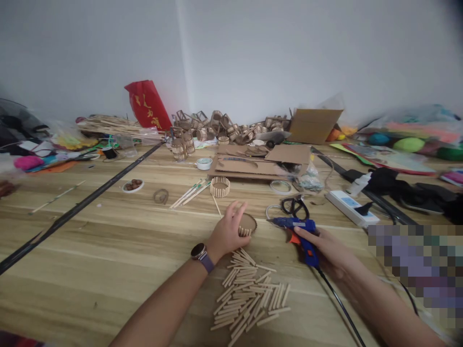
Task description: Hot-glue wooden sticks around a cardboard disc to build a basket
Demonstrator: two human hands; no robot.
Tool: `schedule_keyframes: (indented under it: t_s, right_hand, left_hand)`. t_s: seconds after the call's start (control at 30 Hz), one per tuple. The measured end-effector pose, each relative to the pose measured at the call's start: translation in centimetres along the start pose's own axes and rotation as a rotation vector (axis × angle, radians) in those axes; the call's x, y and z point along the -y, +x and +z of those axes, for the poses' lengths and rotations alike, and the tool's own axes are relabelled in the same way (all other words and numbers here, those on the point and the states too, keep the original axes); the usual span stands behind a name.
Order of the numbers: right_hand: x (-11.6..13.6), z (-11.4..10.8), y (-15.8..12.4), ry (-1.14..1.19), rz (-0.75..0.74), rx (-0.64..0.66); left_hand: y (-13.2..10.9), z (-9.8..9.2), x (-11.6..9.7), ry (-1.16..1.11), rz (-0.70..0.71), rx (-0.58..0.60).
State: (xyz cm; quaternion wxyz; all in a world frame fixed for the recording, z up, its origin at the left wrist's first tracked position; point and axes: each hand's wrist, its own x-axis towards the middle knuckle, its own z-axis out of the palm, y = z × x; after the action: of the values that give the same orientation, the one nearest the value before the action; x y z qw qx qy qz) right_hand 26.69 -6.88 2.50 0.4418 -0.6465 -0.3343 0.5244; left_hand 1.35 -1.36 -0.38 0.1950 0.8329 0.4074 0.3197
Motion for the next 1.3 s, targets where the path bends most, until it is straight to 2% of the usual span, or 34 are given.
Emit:
schedule_keyframes:
  t_s: [0.07,0.17,0.23,0.3,0.37,0.4,0.47,0.5,0.53,0.63,0.77,0.9,1.13,1.3]
  right_hand:
    - [0.6,-0.9,0.4,-0.110,-0.071,-0.050]
    - [1.1,-2.4,0.9,-0.534,-0.236,-0.240]
    - [1.2,-3.0,0.8,-0.844,-0.397,-0.373]
    - [1.2,-2.7,0.2,-1.047,-0.614,-0.430]
    - [1.1,-1.4,-0.9,-1.137,-0.802,-0.321]
    - [0.9,-0.4,-1.6,-1.141,-0.861,-0.186]
    - [0.5,1.9,-2.9,-1.165,-0.944,0.176]
    - [0.2,3.1,-3.5,-1.197,-0.986,0.290]
    - [-0.2,4.1,-4.0,-1.250,-1.006,0.313]
    - [-1.4,6.5,-5.0,-1.409,-1.114,0.288]
    - [-2.3,7.6,-5.5,-1.523,-1.220,0.205]
    - [-2.5,7.8,-5.1,-1.559,-1.258,0.155]
    - [-2.5,7.2,-4.4,-1.514,-1.226,0.208]
    - [-2.1,7.2,-4.8,-1.643,-1.284,0.143]
  left_hand:
    - [0.0,0.0,0.0,0.003,0.002,-0.002]
    - [0.0,0.0,0.0,0.007,-0.003,-0.002]
    - [0.0,0.0,0.0,0.005,-0.007,0.002]
    - [0.0,-0.1,-0.1,0.003,-0.007,0.005]
    - [0.0,-0.1,-0.1,0.005,-0.004,0.006]
    - [0.0,-0.1,-0.1,0.005,-0.002,0.006]
    - [0.0,-0.1,-0.1,0.005,-0.001,0.004]
    - [0.0,-0.1,0.0,0.003,-0.001,0.004]
    - [0.0,-0.1,0.0,0.002,-0.002,0.006]
    - [0.0,-0.1,0.0,-0.002,-0.005,0.011]
    - [0.0,0.0,0.1,-0.009,-0.004,0.013]
    - [0.0,0.0,0.1,-0.011,-0.002,0.014]
    - [0.1,0.0,0.1,-0.008,0.006,0.014]
    - [0.1,0.1,0.1,0.004,0.002,0.017]
